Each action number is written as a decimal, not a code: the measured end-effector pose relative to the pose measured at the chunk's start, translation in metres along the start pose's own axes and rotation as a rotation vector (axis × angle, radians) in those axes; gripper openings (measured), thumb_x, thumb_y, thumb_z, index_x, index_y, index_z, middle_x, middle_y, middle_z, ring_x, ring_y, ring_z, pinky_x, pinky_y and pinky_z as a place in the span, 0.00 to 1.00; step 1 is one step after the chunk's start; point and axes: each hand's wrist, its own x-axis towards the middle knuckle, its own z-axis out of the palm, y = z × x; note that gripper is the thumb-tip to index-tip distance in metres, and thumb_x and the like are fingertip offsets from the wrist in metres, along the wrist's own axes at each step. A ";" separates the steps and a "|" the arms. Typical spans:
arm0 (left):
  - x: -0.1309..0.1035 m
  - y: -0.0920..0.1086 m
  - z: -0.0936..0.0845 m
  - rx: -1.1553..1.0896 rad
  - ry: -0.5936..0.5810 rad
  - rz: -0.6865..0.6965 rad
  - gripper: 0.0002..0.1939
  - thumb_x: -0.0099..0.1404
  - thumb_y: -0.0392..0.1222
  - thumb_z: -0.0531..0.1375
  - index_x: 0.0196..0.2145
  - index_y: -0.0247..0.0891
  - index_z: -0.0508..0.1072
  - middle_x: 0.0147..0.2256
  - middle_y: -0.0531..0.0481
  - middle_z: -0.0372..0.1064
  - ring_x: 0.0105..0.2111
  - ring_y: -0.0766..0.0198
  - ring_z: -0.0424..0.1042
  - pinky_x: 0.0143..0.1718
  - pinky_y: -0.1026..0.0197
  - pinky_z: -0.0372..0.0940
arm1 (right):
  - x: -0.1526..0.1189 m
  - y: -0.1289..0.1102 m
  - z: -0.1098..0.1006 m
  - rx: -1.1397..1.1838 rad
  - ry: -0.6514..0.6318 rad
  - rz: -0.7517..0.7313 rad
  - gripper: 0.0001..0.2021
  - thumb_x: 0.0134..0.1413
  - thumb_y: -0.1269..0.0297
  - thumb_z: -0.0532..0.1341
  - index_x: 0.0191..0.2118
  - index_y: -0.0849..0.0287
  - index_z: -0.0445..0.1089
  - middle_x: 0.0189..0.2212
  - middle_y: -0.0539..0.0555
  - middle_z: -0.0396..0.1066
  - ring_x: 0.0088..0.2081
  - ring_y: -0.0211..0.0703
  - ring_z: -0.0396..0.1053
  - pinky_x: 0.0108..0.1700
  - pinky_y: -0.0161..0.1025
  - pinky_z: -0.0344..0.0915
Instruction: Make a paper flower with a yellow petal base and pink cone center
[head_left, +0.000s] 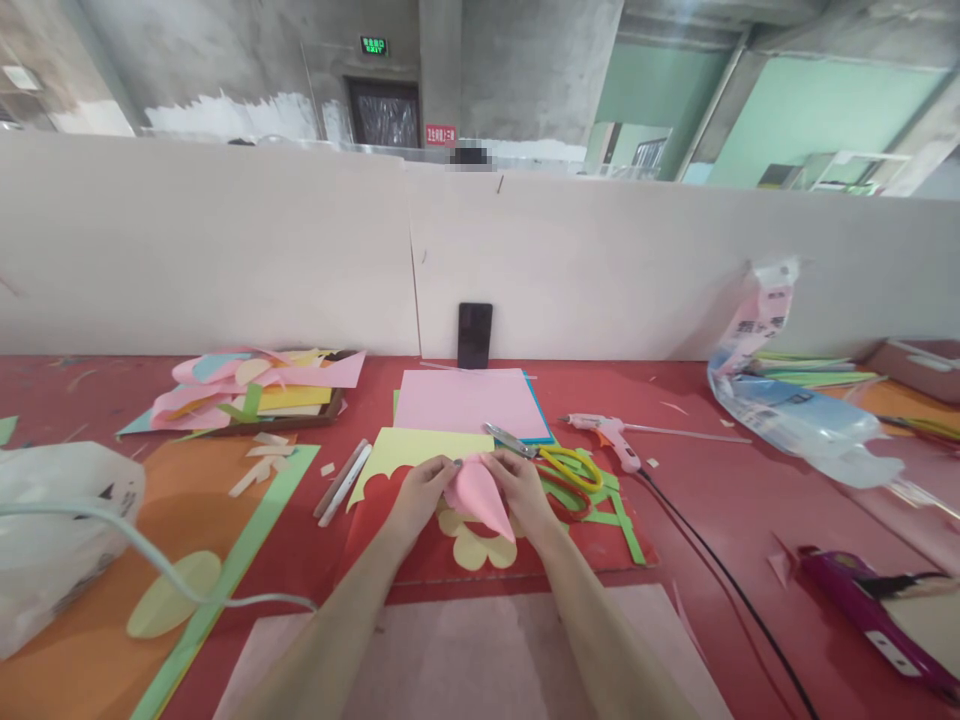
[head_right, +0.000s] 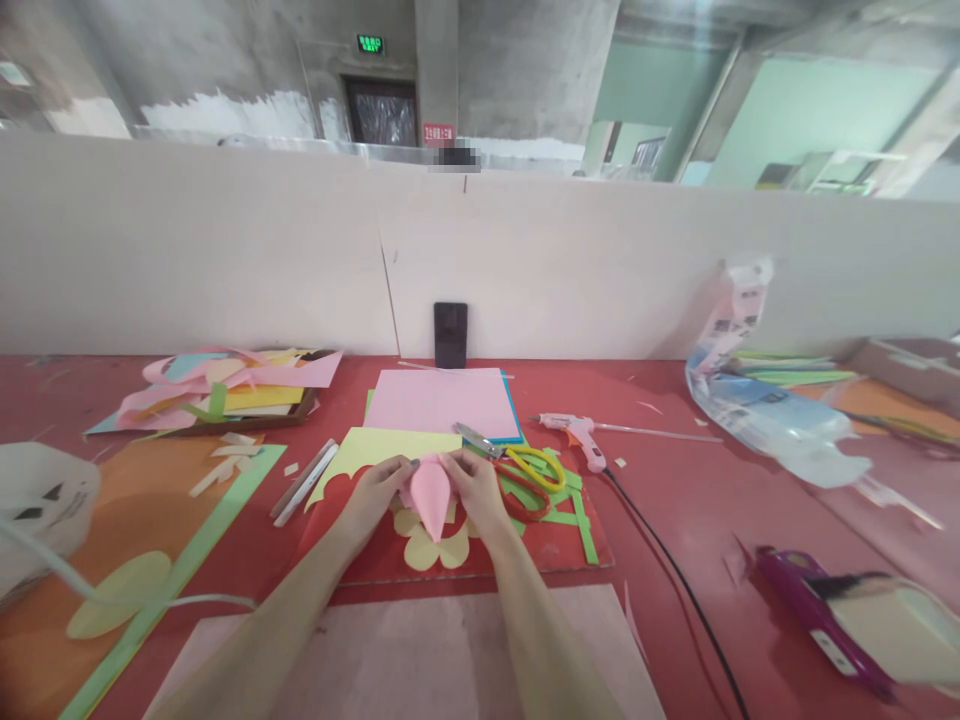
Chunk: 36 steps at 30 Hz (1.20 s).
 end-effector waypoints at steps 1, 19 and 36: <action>0.000 0.000 0.000 0.008 -0.007 0.004 0.17 0.52 0.50 0.57 0.16 0.37 0.60 0.16 0.58 0.54 0.20 0.70 0.54 0.22 0.67 0.50 | -0.001 -0.001 0.000 0.002 -0.002 -0.003 0.13 0.48 0.54 0.59 0.28 0.61 0.70 0.23 0.50 0.67 0.26 0.37 0.62 0.29 0.34 0.56; 0.000 0.000 -0.003 -0.067 0.027 -0.027 0.16 0.52 0.53 0.58 0.20 0.36 0.63 0.16 0.59 0.57 0.18 0.72 0.56 0.20 0.68 0.51 | -0.002 -0.002 0.003 -0.025 -0.023 -0.005 0.16 0.50 0.52 0.57 0.28 0.61 0.69 0.22 0.48 0.64 0.24 0.35 0.60 0.26 0.32 0.56; 0.001 -0.002 -0.002 -0.044 0.067 -0.034 0.17 0.51 0.54 0.59 0.22 0.36 0.65 0.17 0.58 0.58 0.18 0.71 0.55 0.19 0.68 0.50 | -0.003 -0.004 0.004 -0.030 -0.048 0.004 0.15 0.50 0.53 0.57 0.30 0.61 0.70 0.22 0.49 0.65 0.25 0.36 0.61 0.25 0.32 0.58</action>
